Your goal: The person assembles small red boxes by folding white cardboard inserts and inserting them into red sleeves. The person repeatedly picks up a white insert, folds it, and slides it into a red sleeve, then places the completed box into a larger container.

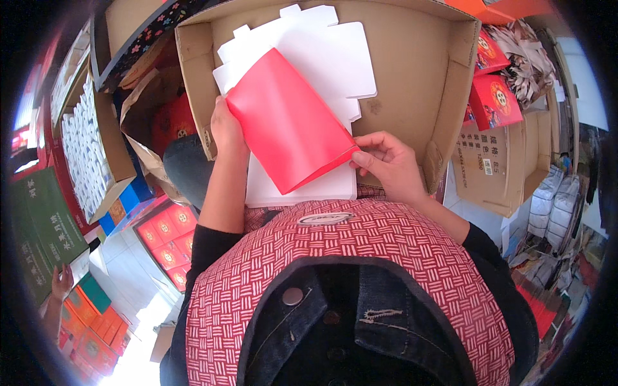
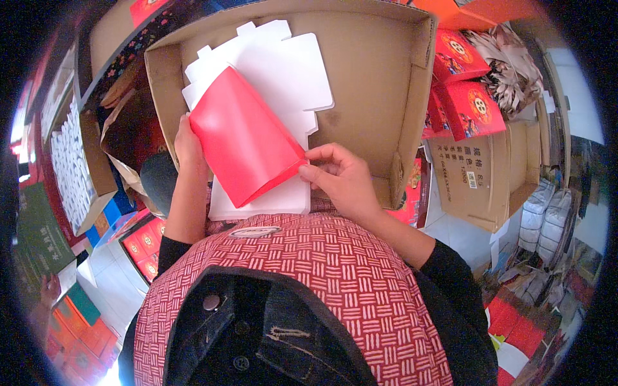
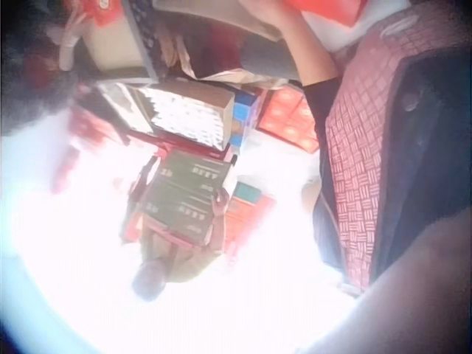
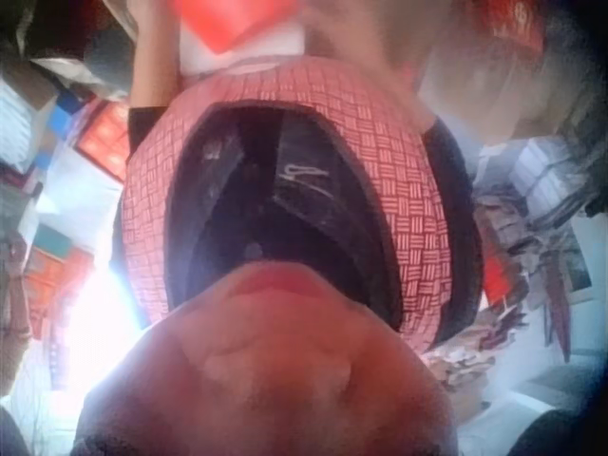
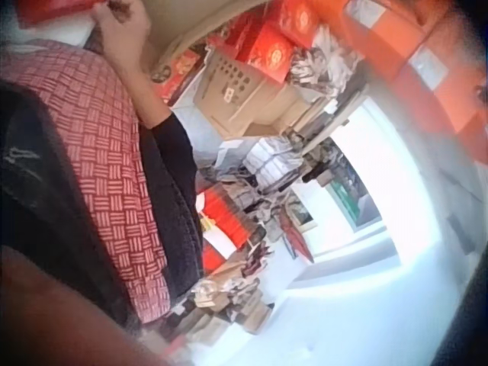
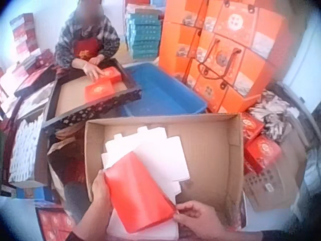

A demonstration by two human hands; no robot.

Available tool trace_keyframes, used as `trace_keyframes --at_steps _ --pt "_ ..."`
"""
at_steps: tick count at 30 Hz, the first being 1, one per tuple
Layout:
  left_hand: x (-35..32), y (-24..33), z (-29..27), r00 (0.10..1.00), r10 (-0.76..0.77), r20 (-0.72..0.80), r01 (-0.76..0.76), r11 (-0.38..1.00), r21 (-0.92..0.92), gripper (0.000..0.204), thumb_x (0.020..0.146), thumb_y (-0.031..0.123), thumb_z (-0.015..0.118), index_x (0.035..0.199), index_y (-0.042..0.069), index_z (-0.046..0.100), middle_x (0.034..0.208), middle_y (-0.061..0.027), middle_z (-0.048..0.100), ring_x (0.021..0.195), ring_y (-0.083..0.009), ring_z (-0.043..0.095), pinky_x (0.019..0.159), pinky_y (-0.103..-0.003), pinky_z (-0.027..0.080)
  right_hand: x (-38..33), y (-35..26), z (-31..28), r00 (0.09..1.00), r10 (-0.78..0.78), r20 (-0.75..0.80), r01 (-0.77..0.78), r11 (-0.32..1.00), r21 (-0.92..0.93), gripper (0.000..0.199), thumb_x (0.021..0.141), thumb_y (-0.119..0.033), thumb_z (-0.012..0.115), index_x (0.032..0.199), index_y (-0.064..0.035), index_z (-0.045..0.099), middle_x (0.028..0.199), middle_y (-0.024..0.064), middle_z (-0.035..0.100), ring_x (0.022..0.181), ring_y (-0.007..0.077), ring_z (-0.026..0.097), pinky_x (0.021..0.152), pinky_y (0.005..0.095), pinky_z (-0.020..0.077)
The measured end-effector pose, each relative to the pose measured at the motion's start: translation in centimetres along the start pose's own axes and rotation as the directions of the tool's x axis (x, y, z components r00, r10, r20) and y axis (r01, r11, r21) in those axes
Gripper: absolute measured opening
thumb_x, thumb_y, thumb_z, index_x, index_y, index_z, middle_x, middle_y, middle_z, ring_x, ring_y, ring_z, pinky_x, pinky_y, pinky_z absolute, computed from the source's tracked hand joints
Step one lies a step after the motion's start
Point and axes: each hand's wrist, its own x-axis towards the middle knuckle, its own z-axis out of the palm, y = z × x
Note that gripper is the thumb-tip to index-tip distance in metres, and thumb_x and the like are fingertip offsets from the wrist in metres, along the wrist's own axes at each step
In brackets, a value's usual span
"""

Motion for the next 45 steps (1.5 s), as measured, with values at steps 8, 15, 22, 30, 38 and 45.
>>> trace_keyframes --at_steps 8,15,22,30,38,45 --pt "-1.0 -1.2 -0.2 0.999 0.025 -0.044 -0.024 1.000 0.017 0.039 0.098 0.025 0.031 0.106 -0.004 0.055 0.099 -0.0140 0.060 0.084 -0.0222 0.062 0.073 -0.035 0.052 0.5 0.9 0.8 0.996 -0.062 -0.065 0.073 0.982 0.175 0.021 0.085 -0.006 0.067 0.096 -0.0010 0.050 0.091 0.0070 0.059 0.072 0.0110 0.061 0.059 0.0243 0.0529" --pt "-2.0 -1.6 -0.1 0.996 0.024 -0.087 -0.027 0.999 -0.041 0.038 0.095 0.026 0.037 0.105 -0.004 0.058 0.096 -0.0131 0.063 0.081 -0.0229 0.064 0.072 -0.037 0.053 0.4 1.2 1.0 0.982 -0.145 -0.120 0.166 0.968 0.190 0.023 0.087 -0.004 0.064 0.102 -0.0002 0.048 0.095 0.0103 0.059 0.073 0.0135 0.063 0.060 0.0250 0.0538" --pt "-3.0 -2.0 0.0 0.996 0.023 -0.086 -0.028 0.998 -0.050 0.041 0.097 0.026 0.028 0.106 -0.004 0.054 0.103 -0.0140 0.061 0.088 -0.0241 0.062 0.076 -0.036 0.052 0.2 0.4 1.5 0.923 -0.337 -0.187 0.363 0.923 0.126 0.013 0.090 -0.003 0.060 0.101 0.0004 0.055 0.111 0.0123 0.056 0.077 0.0149 0.064 0.066 0.0254 0.0556" --pt "-2.5 -2.3 -0.5 1.000 0.000 0.003 0.000 0.995 -0.101 0.033 0.097 0.022 0.030 0.100 0.000 0.054 0.099 -0.0123 0.060 0.086 -0.0221 0.062 0.074 -0.035 0.052 1.1 0.7 0.2 0.930 -0.357 -0.085 0.367 0.910 0.195 0.011 0.087 0.000 0.064 0.096 -0.0015 0.059 0.107 0.0079 0.058 0.072 0.0079 0.056 0.061 0.0202 0.0481" --pt "-1.9 -3.0 -1.0 0.988 -0.062 0.144 0.090 0.977 -0.196 0.036 0.101 0.030 0.032 0.113 0.001 0.049 0.106 -0.0126 0.058 0.090 -0.0217 0.062 0.077 -0.037 0.055 2.2 0.6 0.3 0.920 -0.390 -0.042 0.393 0.913 0.111 0.013 0.084 0.001 0.067 0.094 -0.0017 0.060 0.099 0.0046 0.058 0.069 0.0069 0.055 0.061 0.0192 0.0465" --pt "-2.1 -1.5 -1.2 0.946 -0.244 0.216 0.272 0.956 -0.113 0.034 0.101 0.030 0.036 0.116 0.002 0.047 0.107 -0.0125 0.058 0.091 -0.0205 0.062 0.078 -0.036 0.055 0.8 -0.9 0.6 0.806 -0.540 0.242 0.583 0.656 -0.479 0.023 0.076 -0.005 0.076 0.095 -0.0024 0.063 0.091 0.0054 0.057 0.071 0.0098 0.056 0.058 0.0228 0.0461"
